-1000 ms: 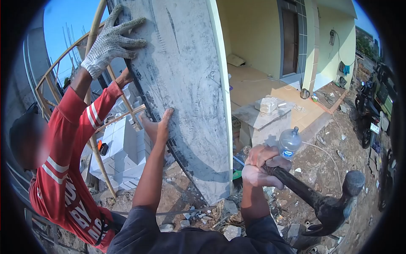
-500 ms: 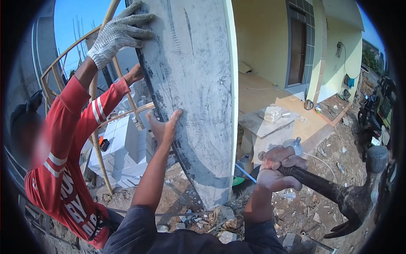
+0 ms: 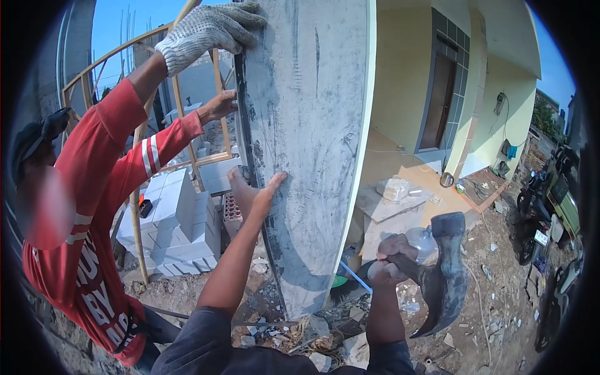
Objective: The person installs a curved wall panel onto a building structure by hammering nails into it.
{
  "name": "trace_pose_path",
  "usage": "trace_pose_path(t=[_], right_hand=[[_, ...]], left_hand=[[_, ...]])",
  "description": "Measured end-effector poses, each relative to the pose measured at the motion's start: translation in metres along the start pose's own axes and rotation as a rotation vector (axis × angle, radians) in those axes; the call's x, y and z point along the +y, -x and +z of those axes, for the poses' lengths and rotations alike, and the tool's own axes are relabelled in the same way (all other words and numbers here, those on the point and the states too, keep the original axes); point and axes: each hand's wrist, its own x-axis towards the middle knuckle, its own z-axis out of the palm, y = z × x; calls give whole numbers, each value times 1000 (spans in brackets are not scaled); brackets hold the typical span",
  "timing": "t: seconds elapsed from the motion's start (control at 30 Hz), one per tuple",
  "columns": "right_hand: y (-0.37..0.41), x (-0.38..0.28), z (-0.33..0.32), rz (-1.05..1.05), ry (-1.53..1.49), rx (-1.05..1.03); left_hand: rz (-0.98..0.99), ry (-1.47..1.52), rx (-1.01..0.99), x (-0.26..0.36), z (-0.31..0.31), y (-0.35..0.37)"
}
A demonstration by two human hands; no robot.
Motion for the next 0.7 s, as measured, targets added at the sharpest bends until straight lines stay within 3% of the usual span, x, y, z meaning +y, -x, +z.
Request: trace_pose_path(t=[0.03,0.07,0.13,0.17,0.2,0.27,0.37,0.43,0.47,0.53,0.6,0.67,0.7], right_hand=[[-18,-15,6,-188,-238,19],[-5,3,-6,-238,-321,-58],[8,43,7,-297,-309,-27],[3,59,30,-297,-208,83],[24,98,27,54,143,-54],[62,106,15,432,502,-170],[51,85,10,544,-101,117],[-1,25,20,94,-112,177],[-24,7,25,-127,-257,261],[-29,8,28,-322,-422,254],[4,54,29,-132,-117,194],[48,114,28,347,368,-67],[61,110,27,528,341,-143]], left_hand=[[-1,5,12,0,-1,0],[-15,20,-33,1,-3,-1],[-29,36,-78,1,-1,-6],[-1,11,-33,1,2,-6],[27,-22,1,-2,1,1],[14,-10,-56,-6,-8,10],[-4,70,-52,-3,-2,2],[-13,58,-62,-3,0,-2],[-18,49,-47,-5,-2,1],[23,67,-41,-3,0,-2],[18,36,-24,-7,4,-4],[4,66,-66,-12,-6,6],[-4,81,-87,-15,-10,10]])
